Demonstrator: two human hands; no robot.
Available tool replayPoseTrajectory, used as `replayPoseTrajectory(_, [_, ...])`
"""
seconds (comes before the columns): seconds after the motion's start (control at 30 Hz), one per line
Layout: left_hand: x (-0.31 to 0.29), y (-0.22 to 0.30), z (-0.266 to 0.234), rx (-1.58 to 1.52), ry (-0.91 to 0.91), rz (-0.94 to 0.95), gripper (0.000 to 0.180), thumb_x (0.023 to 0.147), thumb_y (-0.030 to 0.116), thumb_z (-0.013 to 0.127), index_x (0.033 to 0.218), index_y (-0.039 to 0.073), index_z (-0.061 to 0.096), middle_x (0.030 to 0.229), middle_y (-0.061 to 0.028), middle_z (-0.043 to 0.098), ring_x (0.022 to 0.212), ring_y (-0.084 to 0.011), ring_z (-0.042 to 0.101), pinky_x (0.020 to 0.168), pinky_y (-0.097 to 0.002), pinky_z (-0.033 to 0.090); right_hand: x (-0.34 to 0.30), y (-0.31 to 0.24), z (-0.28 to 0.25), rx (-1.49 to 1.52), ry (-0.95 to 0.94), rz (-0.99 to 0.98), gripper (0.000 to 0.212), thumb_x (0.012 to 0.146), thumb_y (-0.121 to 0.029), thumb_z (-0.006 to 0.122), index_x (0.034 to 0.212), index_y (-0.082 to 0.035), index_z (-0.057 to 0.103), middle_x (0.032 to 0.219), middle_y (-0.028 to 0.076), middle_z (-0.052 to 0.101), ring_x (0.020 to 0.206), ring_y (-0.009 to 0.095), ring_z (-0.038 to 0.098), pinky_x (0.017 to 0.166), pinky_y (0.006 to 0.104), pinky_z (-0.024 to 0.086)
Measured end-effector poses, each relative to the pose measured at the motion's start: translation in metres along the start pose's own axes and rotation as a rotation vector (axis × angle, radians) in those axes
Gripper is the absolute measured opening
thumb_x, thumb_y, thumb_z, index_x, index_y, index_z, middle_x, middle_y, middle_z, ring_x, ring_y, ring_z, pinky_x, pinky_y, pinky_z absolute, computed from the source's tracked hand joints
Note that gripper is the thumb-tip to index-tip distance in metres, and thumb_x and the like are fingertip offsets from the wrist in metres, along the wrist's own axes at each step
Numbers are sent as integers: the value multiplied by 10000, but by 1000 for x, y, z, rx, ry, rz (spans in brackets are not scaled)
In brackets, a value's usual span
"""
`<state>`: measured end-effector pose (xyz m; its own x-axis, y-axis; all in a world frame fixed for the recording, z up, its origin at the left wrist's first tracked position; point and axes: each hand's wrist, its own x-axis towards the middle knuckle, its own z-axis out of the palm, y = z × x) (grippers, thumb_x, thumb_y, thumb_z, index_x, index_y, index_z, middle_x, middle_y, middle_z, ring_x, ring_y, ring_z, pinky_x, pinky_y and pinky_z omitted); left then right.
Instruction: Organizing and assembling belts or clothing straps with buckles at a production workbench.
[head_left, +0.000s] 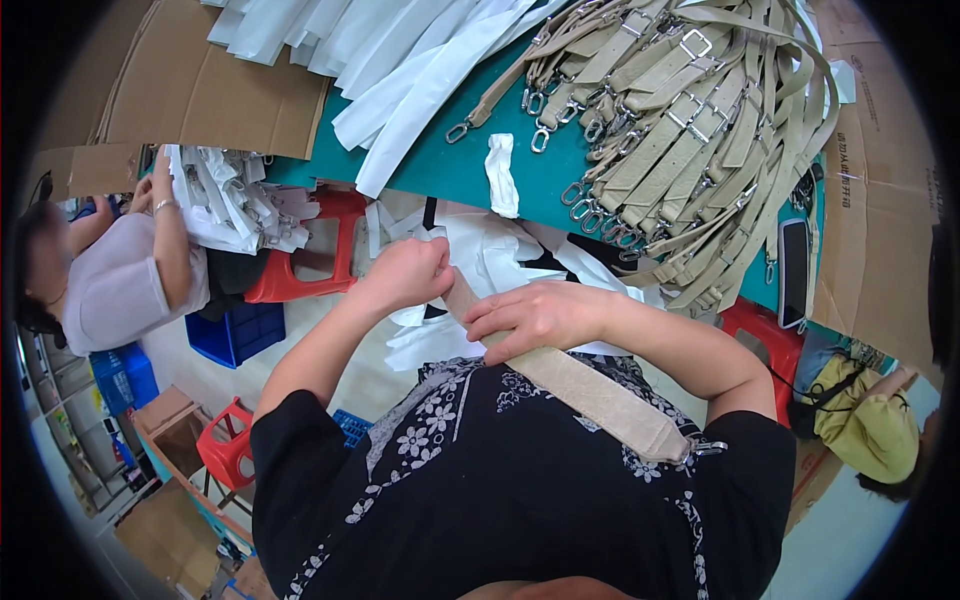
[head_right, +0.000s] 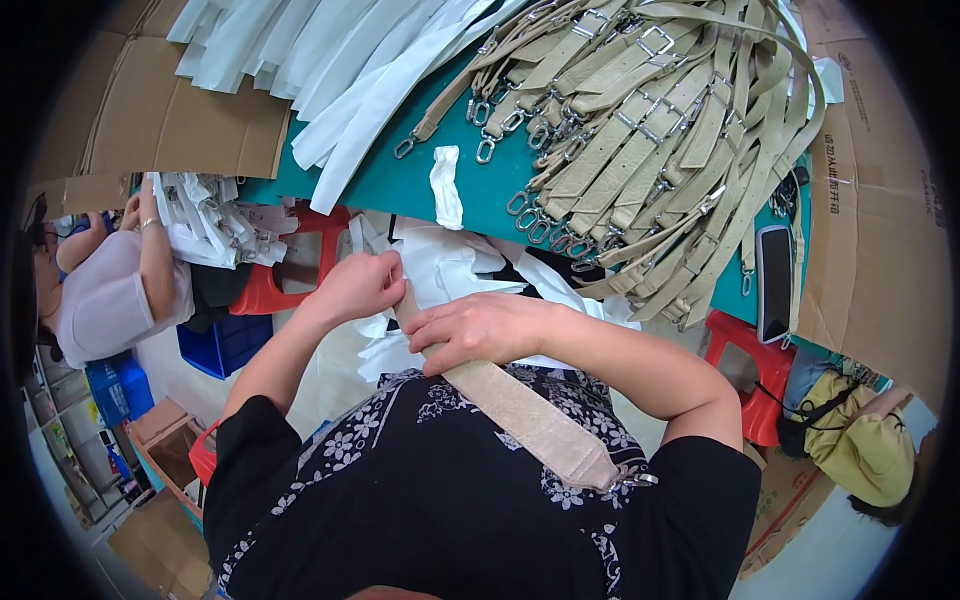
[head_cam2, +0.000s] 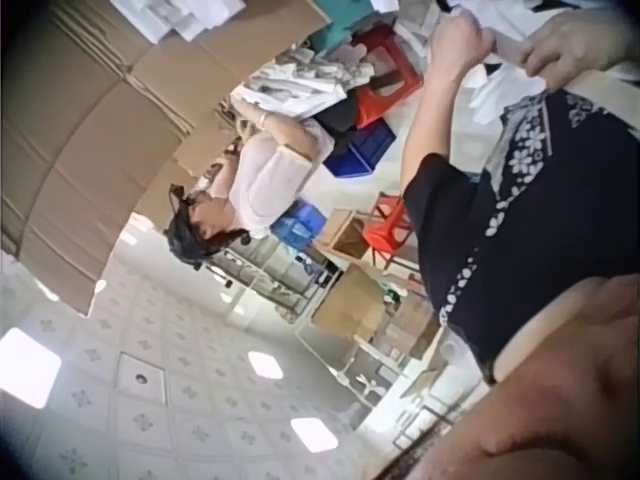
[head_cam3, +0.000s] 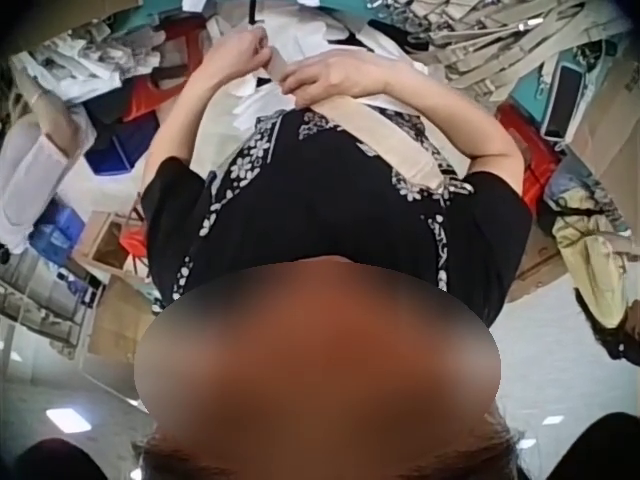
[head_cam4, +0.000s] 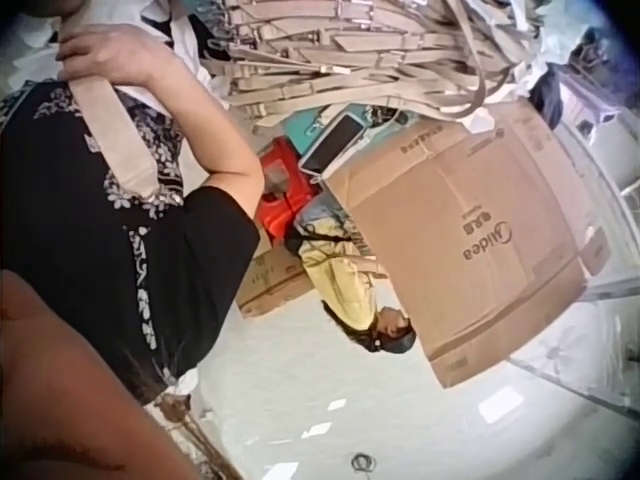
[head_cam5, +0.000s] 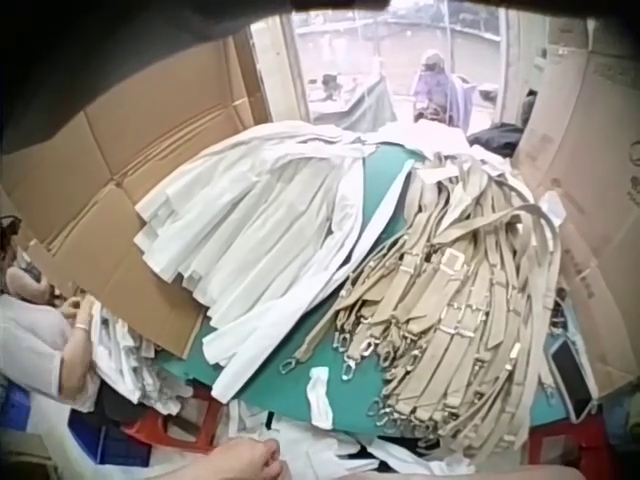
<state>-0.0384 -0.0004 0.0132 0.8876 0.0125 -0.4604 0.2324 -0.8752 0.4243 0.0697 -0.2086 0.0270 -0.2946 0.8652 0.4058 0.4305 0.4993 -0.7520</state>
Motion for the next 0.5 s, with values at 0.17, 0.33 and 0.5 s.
replayPoseTrajectory(0.17, [13, 13, -18, 128, -103, 100, 134, 722, 179, 564, 748, 48, 573, 707, -131, 621, 702, -335, 607, 607, -435, 478, 3, 2, -3, -11, -35, -22, 174, 735, -120, 592, 901, -132, 642, 1074, 59, 589, 1111, 233, 530, 742, 319, 515])
replayPoseTrajectory(0.33, [2, 11, -16, 144, 77, 340, 102, 761, 141, 570, 794, 46, 551, 745, -117, 600, 680, -324, 586, 573, -417, 454, -3, 14, -4, 9, -7, -11, 218, 712, -120, 615, 928, -134, 646, 1047, 65, 596, 1119, 221, 519, 800, 346, 502])
replayPoseTrajectory(0.5, [-22, 0, -3, -242, 269, 14, 141, 848, 170, 545, 818, 35, 514, 735, -125, 573, 684, -332, 579, 583, -412, 450, -22, 14, 0, -17, 124, 102, 249, 706, -111, 615, 951, -142, 647, 1081, 72, 594, 1131, 250, 517, 835, 354, 490])
